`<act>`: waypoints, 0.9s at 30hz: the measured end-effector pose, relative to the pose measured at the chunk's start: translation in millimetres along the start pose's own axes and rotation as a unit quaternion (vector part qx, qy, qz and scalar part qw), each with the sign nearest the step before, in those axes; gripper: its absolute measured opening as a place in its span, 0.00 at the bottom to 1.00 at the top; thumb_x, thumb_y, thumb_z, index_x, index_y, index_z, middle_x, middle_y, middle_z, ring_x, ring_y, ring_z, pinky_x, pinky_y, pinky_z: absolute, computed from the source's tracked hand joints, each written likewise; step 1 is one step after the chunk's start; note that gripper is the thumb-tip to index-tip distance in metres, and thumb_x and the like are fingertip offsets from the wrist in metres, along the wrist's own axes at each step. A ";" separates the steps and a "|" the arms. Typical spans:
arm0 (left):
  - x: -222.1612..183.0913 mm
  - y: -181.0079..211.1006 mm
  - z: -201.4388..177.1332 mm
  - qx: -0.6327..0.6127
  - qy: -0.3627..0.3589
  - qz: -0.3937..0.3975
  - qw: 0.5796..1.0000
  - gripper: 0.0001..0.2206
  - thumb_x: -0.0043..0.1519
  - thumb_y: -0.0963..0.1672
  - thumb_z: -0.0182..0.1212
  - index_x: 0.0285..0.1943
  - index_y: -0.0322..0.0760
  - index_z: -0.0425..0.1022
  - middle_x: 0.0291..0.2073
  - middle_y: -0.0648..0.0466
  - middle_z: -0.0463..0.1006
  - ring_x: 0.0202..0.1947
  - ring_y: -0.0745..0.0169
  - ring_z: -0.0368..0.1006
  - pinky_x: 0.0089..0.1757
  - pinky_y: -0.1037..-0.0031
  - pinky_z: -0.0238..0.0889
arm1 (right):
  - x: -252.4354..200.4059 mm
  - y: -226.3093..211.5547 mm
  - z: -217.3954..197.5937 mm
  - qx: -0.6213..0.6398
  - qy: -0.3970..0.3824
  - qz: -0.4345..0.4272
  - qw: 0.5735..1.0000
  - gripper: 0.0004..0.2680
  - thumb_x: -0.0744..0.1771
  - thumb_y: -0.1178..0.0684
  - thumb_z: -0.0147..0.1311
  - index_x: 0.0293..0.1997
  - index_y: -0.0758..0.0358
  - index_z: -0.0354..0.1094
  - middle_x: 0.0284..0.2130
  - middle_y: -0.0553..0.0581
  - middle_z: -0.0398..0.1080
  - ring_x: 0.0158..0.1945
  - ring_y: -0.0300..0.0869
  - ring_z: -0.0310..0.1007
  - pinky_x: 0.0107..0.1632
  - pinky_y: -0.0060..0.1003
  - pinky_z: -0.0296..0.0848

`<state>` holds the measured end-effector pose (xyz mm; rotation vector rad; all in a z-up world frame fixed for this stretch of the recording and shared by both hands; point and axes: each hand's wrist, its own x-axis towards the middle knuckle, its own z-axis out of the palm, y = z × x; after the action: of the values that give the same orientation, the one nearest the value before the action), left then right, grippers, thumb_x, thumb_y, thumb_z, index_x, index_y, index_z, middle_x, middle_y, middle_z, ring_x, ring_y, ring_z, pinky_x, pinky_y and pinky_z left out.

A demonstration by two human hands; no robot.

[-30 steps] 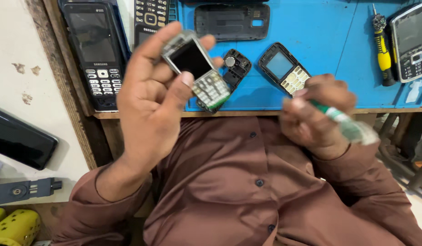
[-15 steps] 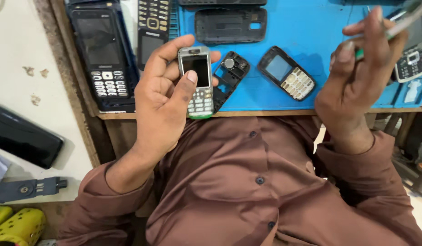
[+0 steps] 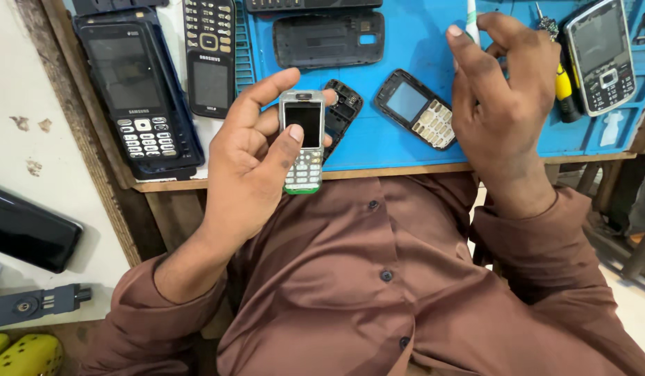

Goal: The person uses a toothbrush to clean the exterior and internal components of a mobile phone. They remove the back cover and battery, brush the circuit board, and then reassemble the phone.

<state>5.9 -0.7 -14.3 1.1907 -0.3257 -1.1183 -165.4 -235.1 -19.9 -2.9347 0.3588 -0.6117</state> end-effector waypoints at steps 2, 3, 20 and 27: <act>-0.7 -1.4 -0.2 0.003 -0.001 -0.007 1.000 0.22 0.73 0.35 0.49 0.76 0.27 0.53 0.63 0.41 0.77 0.49 0.66 0.78 0.50 0.77 0.76 | -2.9 0.8 0.2 0.024 0.000 0.009 1.000 0.16 0.69 0.71 0.60 0.62 0.63 0.71 0.57 0.60 0.66 0.45 0.48 0.66 0.49 0.40 0.66; -0.4 -1.7 -0.6 0.004 -0.002 -0.009 1.000 0.22 0.73 0.35 0.49 0.76 0.27 0.53 0.63 0.41 0.77 0.49 0.66 0.78 0.50 0.77 0.76 | -4.6 1.2 1.0 0.045 -0.001 0.023 0.999 0.15 0.69 0.71 0.59 0.61 0.64 0.71 0.57 0.61 0.66 0.46 0.48 0.66 0.49 0.39 0.66; 4.4 -7.8 5.9 0.000 0.018 -0.014 1.000 0.19 0.73 0.35 0.46 0.74 0.27 0.57 0.60 0.40 0.78 0.46 0.65 0.79 0.47 0.78 0.75 | -48.5 -4.1 -24.5 0.088 -0.092 0.023 0.992 0.16 0.66 0.48 0.73 0.56 0.59 0.73 0.54 0.59 0.69 0.46 0.48 0.64 0.48 0.40 0.66; 6.8 -14.8 3.9 0.034 0.025 0.009 0.999 0.19 0.73 0.36 0.47 0.74 0.27 0.58 0.60 0.40 0.79 0.46 0.66 0.79 0.47 0.78 0.75 | -52.2 -0.3 -20.6 0.094 -0.075 -0.003 0.993 0.15 0.65 0.43 0.72 0.51 0.58 0.76 0.52 0.57 0.70 0.45 0.48 0.64 0.47 0.39 0.66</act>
<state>-1.4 -7.7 -27.7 1.2723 -0.3378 -1.0668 -220.2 -223.0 -20.8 -2.7790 0.2604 -0.3968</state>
